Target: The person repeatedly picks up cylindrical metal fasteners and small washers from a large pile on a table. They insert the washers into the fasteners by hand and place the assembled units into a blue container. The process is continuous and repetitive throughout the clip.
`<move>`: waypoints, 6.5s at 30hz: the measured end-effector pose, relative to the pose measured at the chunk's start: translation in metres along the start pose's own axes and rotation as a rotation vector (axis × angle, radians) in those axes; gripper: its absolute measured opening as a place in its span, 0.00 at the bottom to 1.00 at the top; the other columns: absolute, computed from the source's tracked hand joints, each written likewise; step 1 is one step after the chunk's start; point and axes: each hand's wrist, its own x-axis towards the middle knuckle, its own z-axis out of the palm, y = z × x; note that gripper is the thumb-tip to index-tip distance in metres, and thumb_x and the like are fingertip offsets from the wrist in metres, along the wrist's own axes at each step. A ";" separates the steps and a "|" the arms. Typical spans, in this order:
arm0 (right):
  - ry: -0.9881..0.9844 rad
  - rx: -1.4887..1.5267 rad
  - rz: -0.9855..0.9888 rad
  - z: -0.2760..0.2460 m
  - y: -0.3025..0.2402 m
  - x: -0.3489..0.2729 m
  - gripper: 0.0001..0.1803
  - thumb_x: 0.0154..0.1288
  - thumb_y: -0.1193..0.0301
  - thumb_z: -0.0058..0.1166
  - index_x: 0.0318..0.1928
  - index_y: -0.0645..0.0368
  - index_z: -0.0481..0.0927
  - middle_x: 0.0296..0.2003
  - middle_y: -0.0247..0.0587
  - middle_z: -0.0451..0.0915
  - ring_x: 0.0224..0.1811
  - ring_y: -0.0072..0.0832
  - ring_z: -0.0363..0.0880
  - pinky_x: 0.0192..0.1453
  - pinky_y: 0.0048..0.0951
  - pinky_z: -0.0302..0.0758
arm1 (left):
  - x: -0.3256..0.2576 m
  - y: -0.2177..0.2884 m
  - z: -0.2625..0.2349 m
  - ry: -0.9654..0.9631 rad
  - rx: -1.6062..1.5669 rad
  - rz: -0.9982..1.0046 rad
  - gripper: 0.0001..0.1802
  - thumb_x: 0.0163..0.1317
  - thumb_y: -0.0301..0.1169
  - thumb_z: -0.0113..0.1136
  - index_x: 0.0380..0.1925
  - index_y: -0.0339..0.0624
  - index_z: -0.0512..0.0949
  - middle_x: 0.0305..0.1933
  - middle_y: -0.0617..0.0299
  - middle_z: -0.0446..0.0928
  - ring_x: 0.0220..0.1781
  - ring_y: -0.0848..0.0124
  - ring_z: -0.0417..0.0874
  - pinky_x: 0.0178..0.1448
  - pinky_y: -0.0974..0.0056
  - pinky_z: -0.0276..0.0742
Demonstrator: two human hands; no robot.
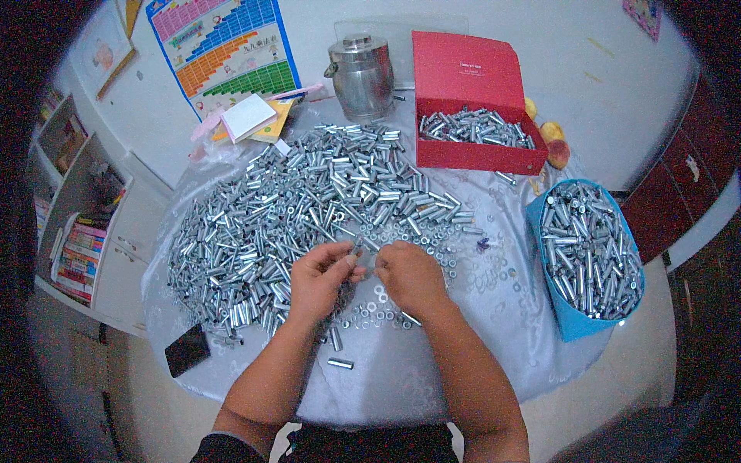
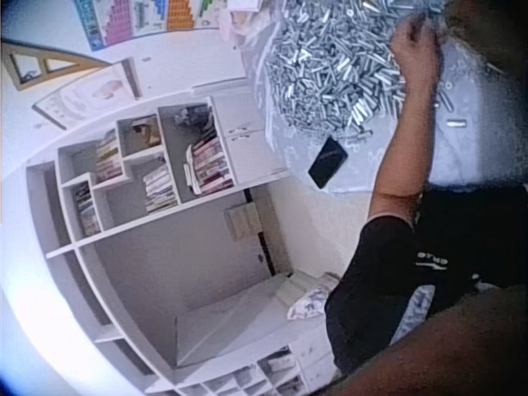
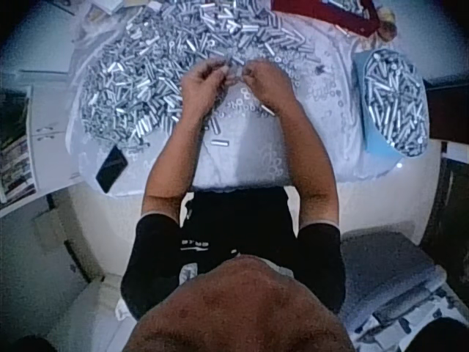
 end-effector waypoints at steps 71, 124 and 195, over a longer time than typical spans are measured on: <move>0.067 0.609 0.084 -0.028 0.006 -0.007 0.13 0.57 0.76 0.66 0.43 0.63 0.81 0.35 0.40 0.81 0.37 0.26 0.81 0.42 0.26 0.78 | -0.008 0.002 0.003 -0.111 0.286 0.136 0.13 0.63 0.22 0.60 0.48 0.32 0.81 0.39 0.55 0.84 0.37 0.72 0.86 0.43 0.70 0.81; -0.037 0.340 0.169 -0.026 0.007 -0.004 0.23 0.69 0.57 0.55 0.25 0.65 0.80 0.17 0.43 0.73 0.24 0.23 0.75 0.31 0.30 0.71 | -0.007 0.007 -0.001 -0.138 0.619 0.485 0.13 0.56 0.22 0.64 0.43 0.36 0.84 0.41 0.51 0.85 0.41 0.60 0.87 0.48 0.62 0.81; 0.940 -0.565 0.406 -0.163 0.057 -0.132 0.12 0.58 0.69 0.63 0.42 0.58 0.82 0.37 0.44 0.79 0.40 0.42 0.80 0.43 0.40 0.75 | 0.032 -0.004 0.278 -0.649 -0.257 -0.140 0.15 0.64 0.27 0.60 0.48 0.28 0.79 0.38 0.54 0.83 0.32 0.71 0.85 0.37 0.68 0.84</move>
